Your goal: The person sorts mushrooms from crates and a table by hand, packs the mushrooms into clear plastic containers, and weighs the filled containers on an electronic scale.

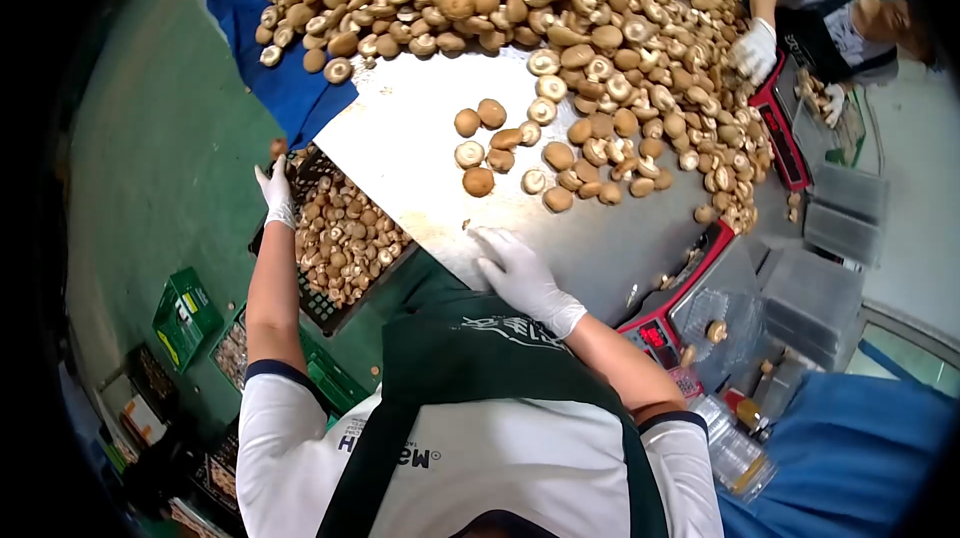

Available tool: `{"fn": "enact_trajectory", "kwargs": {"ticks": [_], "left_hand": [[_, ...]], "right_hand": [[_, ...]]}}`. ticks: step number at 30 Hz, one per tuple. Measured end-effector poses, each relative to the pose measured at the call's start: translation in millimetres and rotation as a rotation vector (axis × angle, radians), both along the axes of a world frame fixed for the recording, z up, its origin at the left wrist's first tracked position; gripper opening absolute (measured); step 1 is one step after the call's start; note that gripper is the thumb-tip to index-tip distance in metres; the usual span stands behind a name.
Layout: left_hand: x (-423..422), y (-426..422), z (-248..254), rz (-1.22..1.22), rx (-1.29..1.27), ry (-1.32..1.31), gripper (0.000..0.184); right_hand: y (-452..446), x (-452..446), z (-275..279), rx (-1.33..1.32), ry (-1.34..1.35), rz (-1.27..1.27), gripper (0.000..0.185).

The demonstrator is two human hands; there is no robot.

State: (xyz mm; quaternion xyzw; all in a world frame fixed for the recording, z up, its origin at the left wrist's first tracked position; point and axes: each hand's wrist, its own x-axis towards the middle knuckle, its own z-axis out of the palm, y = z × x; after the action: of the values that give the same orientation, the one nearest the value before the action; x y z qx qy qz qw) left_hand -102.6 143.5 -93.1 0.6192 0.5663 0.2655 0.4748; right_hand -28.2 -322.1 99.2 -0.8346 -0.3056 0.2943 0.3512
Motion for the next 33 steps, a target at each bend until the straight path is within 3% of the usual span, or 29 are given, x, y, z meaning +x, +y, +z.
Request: {"fn": "enact_trajectory", "kwargs": {"ticks": [1,3,4,6,8,9,10,11,12,14,16,18,20,21,24,29,33], "left_hand": [[-3.5,-0.5,-16.5,0.047,-0.062,-0.042,0.091],[-1.2,-36.1,20.7,0.172,-0.307,-0.233,0.080],[-20.6,-22.9,-16.2,0.119,-0.271,-0.231,0.064],[-26.8,-76.8,43.0,0.068,-0.230,-0.206,0.052],[-33.4,-121.0,69.7,-0.043,-0.027,-0.228,0.046],[-27.2,-154.6,111.0,-0.132,-0.040,-0.122,0.043],[-34.3,-168.5,103.4,-0.259,-0.021,-0.134,0.041],[-29.3,-192.7,127.1,-0.403,-0.096,-0.099,0.038],[-23.9,-212.2,127.2,-0.526,0.054,-0.055,0.037],[-5.8,-250.6,153.8,-0.728,0.049,-0.023,0.040],[15.9,-273.8,159.0,-0.946,0.207,-0.062,0.050],[39.7,-291.1,166.9,-1.064,0.179,0.049,0.057],[58.5,-305.2,166.5,-1.129,0.170,0.254,0.059],[64.1,-308.9,164.2,-1.113,0.292,0.282,0.062],[72.5,-313.5,162.7,-1.114,0.379,0.333,0.064],[81.9,-322.3,162.3,-1.083,0.433,0.419,0.062],[83.0,-322.1,161.9,-1.060,0.428,0.377,0.057]], "right_hand": [[-12.0,1.8,-5.6,0.009,-0.069,-0.045,0.040],[-37.6,9.9,-25.9,0.045,-0.190,-0.169,0.036],[-53.2,15.1,-35.6,0.059,-0.243,-0.240,0.034],[-79.8,37.8,-38.1,-0.011,-0.407,-0.365,0.024],[-96.9,53.2,-31.5,0.008,-0.355,-0.637,0.013],[-99.0,63.2,-28.2,0.001,-0.373,-0.700,0.010],[-97.9,73.3,-21.8,-0.011,-0.390,-0.762,0.007],[-80.0,83.6,-5.1,0.064,-0.459,-0.701,0.006],[-63.0,93.5,1.7,0.111,-0.459,-0.644,0.006],[-23.1,110.1,6.0,0.202,-0.486,-0.421,0.019],[11.5,123.4,-6.9,0.141,-0.558,-0.211,0.030],[25.1,137.2,-34.2,0.015,-0.527,-0.085,0.029],[26.7,148.9,-32.9,0.036,-0.409,-0.176,0.027],[25.4,149.2,-31.6,0.096,-0.348,-0.351,0.025],[6.8,147.3,-12.2,0.333,0.129,-0.659,0.027],[-23.4,132.7,-25.1,0.492,0.406,-0.824,0.031],[-32.5,118.3,-26.4,0.871,0.808,-0.903,0.033]]}}
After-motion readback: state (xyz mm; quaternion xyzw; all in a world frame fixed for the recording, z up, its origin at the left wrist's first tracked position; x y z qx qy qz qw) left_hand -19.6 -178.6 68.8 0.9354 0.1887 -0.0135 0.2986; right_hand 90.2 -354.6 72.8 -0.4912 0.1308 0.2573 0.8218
